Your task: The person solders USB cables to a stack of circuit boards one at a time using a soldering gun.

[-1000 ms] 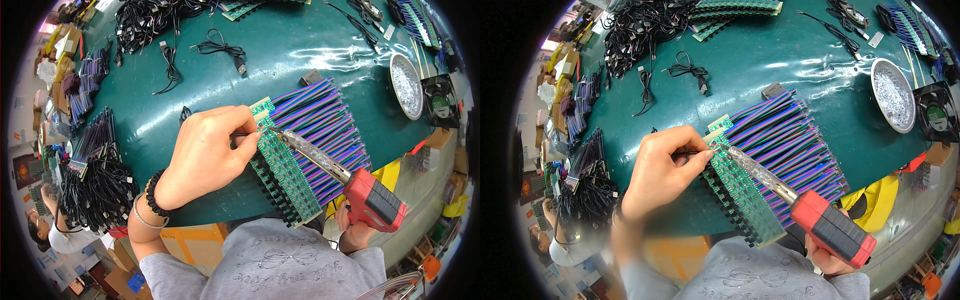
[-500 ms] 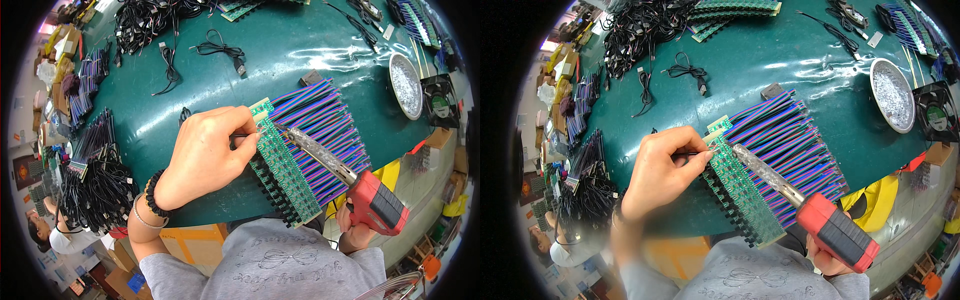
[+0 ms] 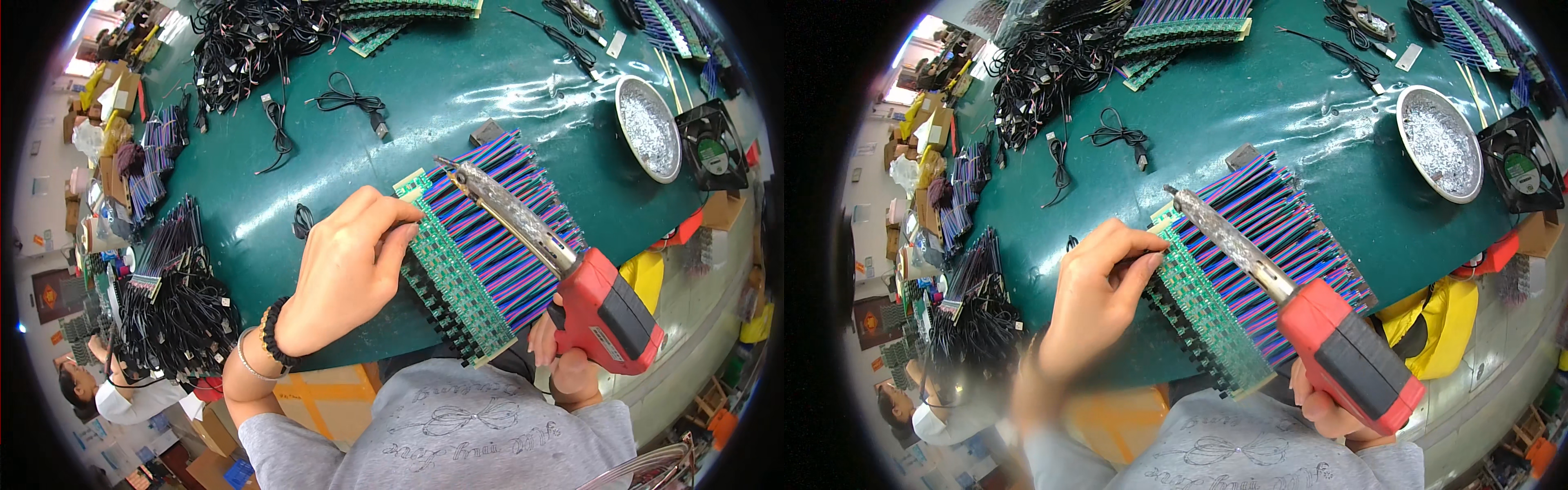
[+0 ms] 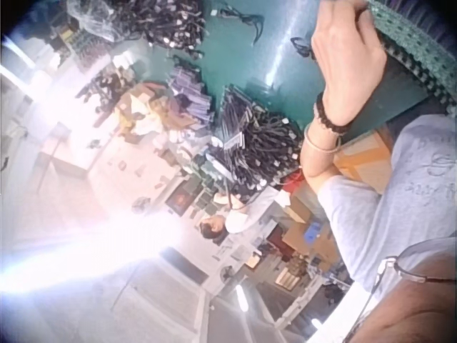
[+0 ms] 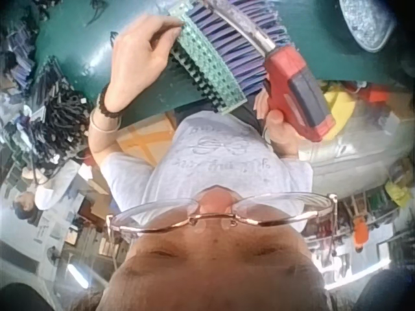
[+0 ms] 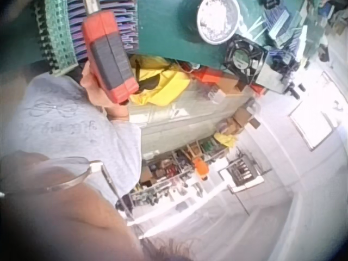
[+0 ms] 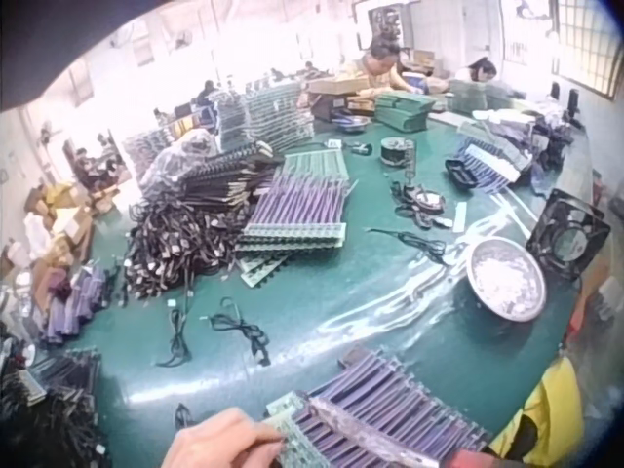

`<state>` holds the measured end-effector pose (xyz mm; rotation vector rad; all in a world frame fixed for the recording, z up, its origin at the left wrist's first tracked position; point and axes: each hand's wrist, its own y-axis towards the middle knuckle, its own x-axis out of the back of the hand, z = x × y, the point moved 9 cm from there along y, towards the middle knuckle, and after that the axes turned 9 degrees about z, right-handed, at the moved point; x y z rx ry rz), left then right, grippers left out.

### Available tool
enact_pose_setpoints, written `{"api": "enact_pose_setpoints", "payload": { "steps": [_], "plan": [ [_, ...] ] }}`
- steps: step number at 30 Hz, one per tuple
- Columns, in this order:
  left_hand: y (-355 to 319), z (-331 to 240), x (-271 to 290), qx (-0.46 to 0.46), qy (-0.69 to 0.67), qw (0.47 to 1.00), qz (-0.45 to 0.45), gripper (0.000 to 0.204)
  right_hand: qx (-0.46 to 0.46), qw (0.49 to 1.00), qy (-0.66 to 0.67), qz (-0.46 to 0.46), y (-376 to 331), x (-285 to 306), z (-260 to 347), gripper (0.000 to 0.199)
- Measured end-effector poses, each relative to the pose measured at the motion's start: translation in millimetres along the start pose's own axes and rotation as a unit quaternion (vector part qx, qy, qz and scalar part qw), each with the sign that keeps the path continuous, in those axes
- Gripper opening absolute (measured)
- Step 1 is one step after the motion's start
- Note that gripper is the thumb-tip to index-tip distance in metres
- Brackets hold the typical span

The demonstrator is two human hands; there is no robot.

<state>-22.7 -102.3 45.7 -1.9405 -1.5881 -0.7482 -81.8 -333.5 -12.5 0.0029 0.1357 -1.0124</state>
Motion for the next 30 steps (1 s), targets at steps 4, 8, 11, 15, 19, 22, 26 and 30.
{"api": "enact_pose_setpoints", "payload": {
  "steps": [4,8,11,15,19,22,26,30],
  "plan": [
    [2.5,6.5,-3.7,-0.008,-0.017,0.999,0.046,0.012,-0.015,0.999,-0.022,-0.045,1.4,2.8,0.1,0.095],
    [3.8,4.0,-8.3,-0.002,-0.015,0.998,0.066,0.011,-0.018,0.998,-0.032,-0.052,-2.0,6.2,-6.1,0.095],
    [3.1,5.0,-11.5,-0.013,0.006,0.999,0.052,0.012,-0.018,0.998,-0.024,-0.048,-2.0,4.3,-7.5,0.095],
    [2.7,0.7,-10.9,-0.022,0.01,0.999,0.026,0.01,-0.042,0.997,-0.011,-0.058,-1.1,3.3,-11.9,0.096],
    [2.3,2.0,-5.9,0.0,-0.005,1.0,0.029,0.008,-0.043,0.997,0.002,-0.058,2.3,1.8,-8.9,0.095],
    [4.0,5.5,-0.9,0.001,-0.035,0.999,0.013,0.005,-0.022,0.998,-0.002,-0.053,3.3,1.7,-8.0,0.094],
    [12.6,7.4,-1.1,0.012,-0.032,0.999,0.041,0.007,-0.019,0.998,-0.015,-0.065,2.9,3.9,-7.7,0.093],
    [18.6,9.7,-4.4,0.034,-0.045,0.996,0.074,0.009,-0.024,0.998,0.003,-0.059,4.2,4.0,-6.3,0.093]
  ]
}}
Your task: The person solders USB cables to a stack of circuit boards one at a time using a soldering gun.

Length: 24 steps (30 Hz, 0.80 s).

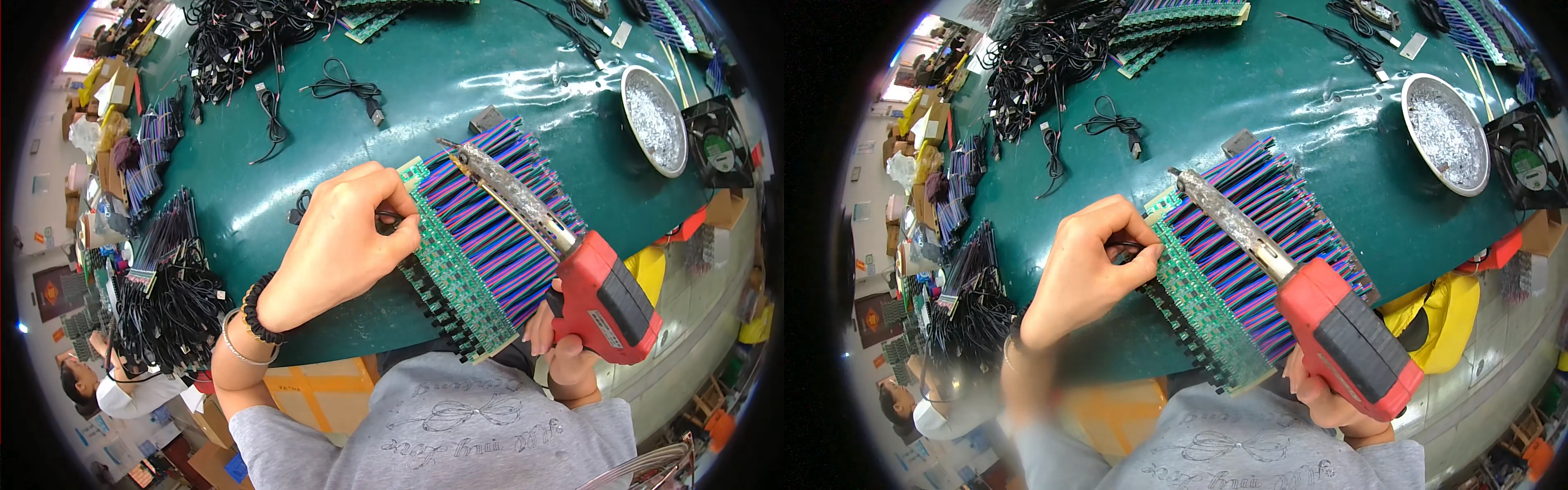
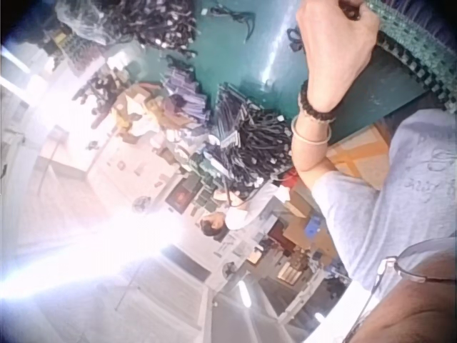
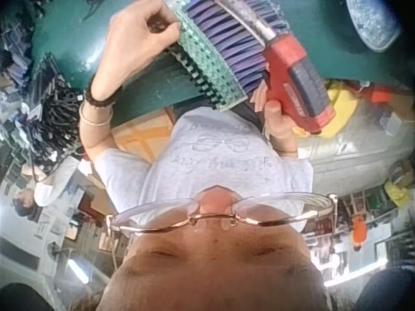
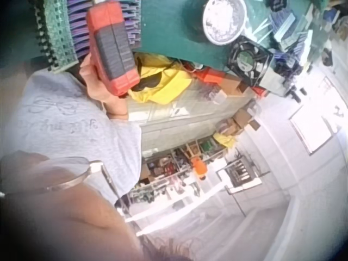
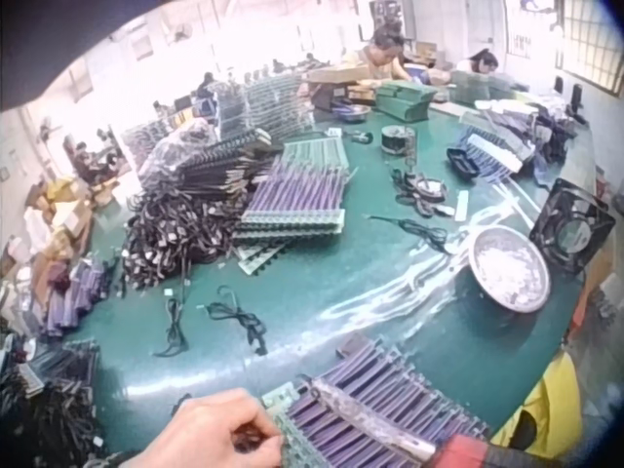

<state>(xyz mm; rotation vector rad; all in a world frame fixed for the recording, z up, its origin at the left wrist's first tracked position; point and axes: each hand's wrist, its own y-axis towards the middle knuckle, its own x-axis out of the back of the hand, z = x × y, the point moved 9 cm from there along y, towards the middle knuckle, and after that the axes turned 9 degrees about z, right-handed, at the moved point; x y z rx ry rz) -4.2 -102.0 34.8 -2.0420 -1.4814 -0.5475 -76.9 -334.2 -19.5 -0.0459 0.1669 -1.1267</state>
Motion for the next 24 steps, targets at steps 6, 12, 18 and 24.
{"api": "enact_pose_setpoints", "payload": {
  "steps": [6,12,18,24],
  "plan": [
    [4.8,-7.1,2.7,-0.021,0.04,0.998,0.037,0.008,0.037,0.999,0.035,0.005,-8.1,4.9,2.6,0.094],
    [0.2,-23.8,1.0,-0.135,0.154,0.976,0.071,0.012,0.015,0.999,0.025,-0.041,-22.5,17.1,-0.1,0.091],
    [-7.2,-45.8,-9.5,-0.21,0.299,0.928,0.075,0.022,0.103,0.993,-0.002,0.05,-37.5,28.6,-11.1,0.091],
    [-13.3,-51.8,-19.4,-0.235,0.39,0.886,0.086,0.022,0.152,0.978,0.032,0.14,-46.9,25.1,-14.7,0.093]
  ]
}}
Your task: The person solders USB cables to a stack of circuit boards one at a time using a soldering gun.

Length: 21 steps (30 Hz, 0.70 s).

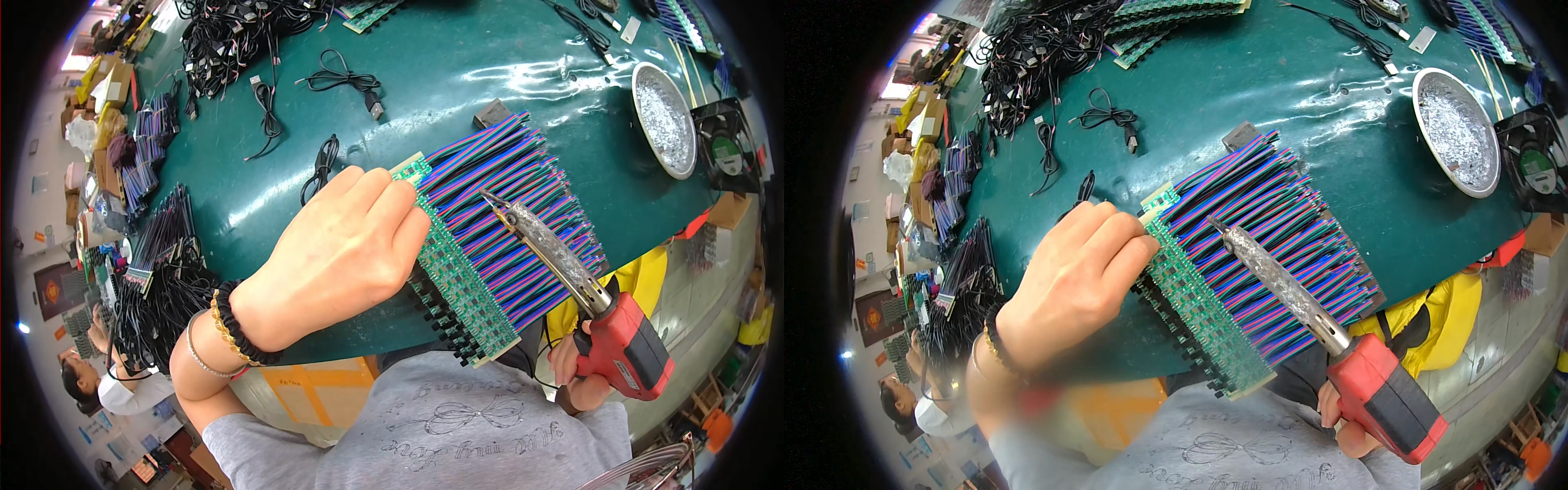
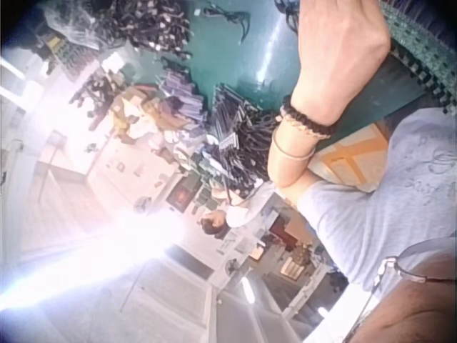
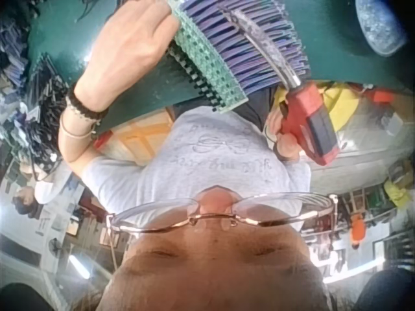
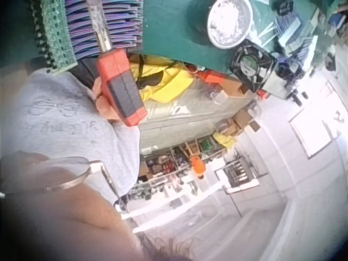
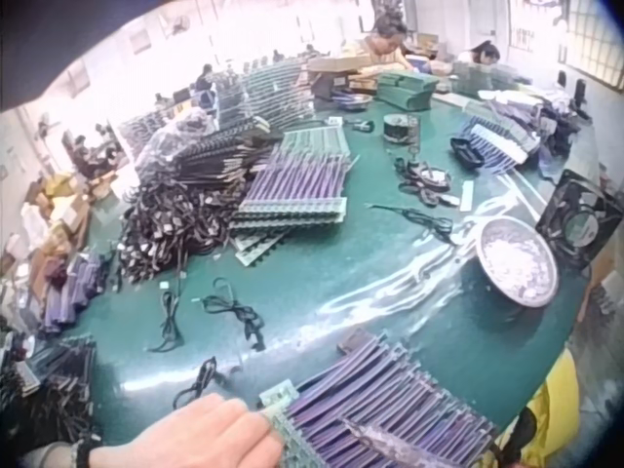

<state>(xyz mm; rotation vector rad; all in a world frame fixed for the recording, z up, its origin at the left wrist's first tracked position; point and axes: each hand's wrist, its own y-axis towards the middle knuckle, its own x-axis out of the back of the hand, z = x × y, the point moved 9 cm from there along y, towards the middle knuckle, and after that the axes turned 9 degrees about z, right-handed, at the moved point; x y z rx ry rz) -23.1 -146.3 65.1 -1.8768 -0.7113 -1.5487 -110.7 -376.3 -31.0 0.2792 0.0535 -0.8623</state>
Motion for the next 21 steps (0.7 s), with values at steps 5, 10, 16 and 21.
{"api": "enact_pose_setpoints", "payload": {
  "steps": [5,10,16,21],
  "plan": [
    [-8.1,12.4,0.3,0.015,-0.06,0.998,-0.021,0.025,0.028,0.999,-0.021,-0.008,7.5,-0.6,8.0,0.092],
    [-10.2,19.2,1.6,0.013,-0.09,0.994,-0.053,0.028,0.002,0.998,-0.032,-0.063,0.0,3.5,4.9,0.089],
    [-6.4,28.1,-4.3,0.008,-0.125,0.992,-0.02,0.028,-0.037,0.994,-0.06,-0.08,-7.5,4.1,2.6,0.091],
    [-5.8,30.7,-4.1,-0.012,-0.176,0.984,-0.02,0.028,0.002,0.999,-0.011,-0.031,-0.6,-2.6,3.1,0.093]
  ]
}}
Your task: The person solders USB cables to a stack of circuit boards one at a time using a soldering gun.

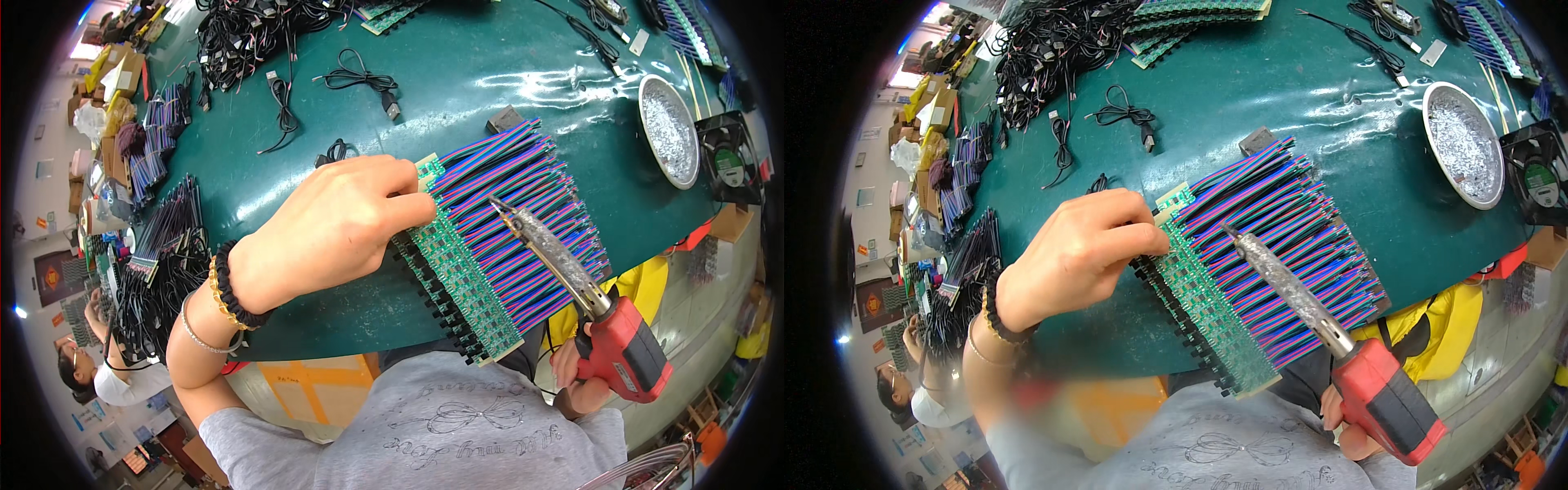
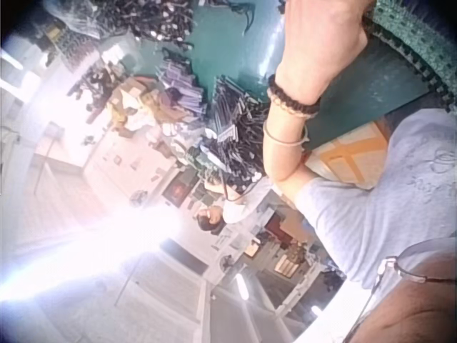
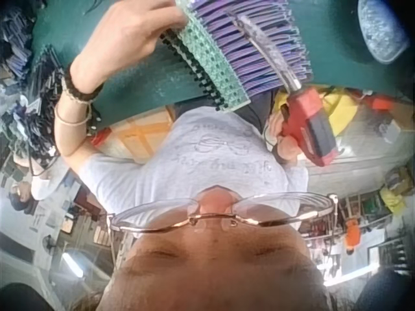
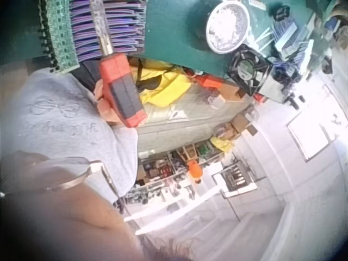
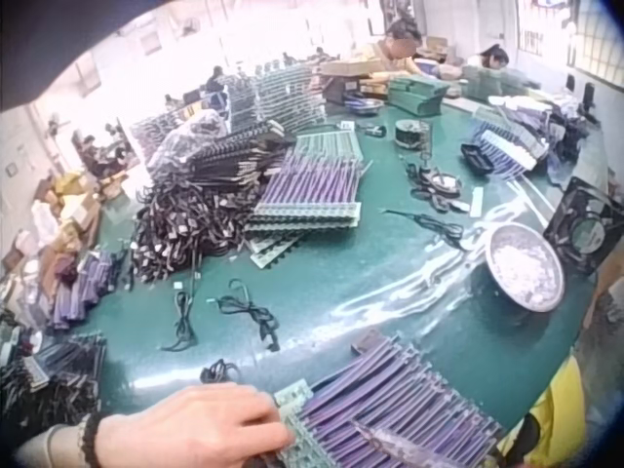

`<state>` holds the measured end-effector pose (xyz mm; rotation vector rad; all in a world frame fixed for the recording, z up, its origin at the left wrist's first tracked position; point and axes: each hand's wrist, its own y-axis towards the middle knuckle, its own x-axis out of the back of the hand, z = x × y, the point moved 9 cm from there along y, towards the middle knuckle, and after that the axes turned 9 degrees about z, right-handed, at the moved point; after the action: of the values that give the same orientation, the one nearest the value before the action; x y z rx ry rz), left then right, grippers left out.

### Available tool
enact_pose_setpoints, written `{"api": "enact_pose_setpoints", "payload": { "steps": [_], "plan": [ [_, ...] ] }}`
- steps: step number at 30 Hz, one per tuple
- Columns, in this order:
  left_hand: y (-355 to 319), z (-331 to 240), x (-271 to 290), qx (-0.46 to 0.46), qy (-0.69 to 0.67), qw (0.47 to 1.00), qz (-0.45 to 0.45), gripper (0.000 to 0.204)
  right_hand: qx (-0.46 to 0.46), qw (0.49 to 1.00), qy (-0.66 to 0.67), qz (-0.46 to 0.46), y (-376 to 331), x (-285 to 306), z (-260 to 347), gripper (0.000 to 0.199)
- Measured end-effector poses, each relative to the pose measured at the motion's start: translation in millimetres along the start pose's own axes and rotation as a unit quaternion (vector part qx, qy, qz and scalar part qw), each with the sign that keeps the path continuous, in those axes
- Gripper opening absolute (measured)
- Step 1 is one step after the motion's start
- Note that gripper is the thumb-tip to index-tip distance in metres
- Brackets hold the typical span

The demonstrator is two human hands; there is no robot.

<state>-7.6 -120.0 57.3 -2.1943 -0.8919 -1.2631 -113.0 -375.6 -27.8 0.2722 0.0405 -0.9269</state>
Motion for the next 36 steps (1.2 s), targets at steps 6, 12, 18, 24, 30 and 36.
{"api": "enact_pose_setpoints", "payload": {
  "steps": [6,12,18,24,30,36],
  "plan": [
    [1.7,-6.5,-2.3,-0.003,0.055,0.998,0.005,0.028,-0.014,0.999,0.019,0.028,-6.3,2.4,-2.8,0.043],
    [0.2,-10.6,-1.0,-0.005,0.055,0.998,0.003,0.03,-0.129,0.984,-0.065,-0.105,-12.1,8.2,-7.5,0.013],
    [-1.1,-11.1,-0.3,-0.005,0.055,0.998,0.0,0.03,-0.135,0.981,-0.106,-0.091,-11.2,5.3,-12.3,0.012],
    [-0.8,-10.5,-2.8,-0.004,0.056,0.998,0.0,0.029,-0.087,0.992,-0.027,-0.089,-3.3,1.6,-10.9,0.012],
    [-1.1,-12.3,0.1,-0.008,0.054,0.998,-0.007,0.028,-0.162,0.975,-0.128,-0.084,-25.9,11.0,-19.1,0.009],
    [1.1,-13.4,0.6,-0.018,0.059,0.998,-0.008,0.024,-0.135,0.972,-0.184,-0.059,-18.6,8.7,-10.9,0.032]
  ]
}}
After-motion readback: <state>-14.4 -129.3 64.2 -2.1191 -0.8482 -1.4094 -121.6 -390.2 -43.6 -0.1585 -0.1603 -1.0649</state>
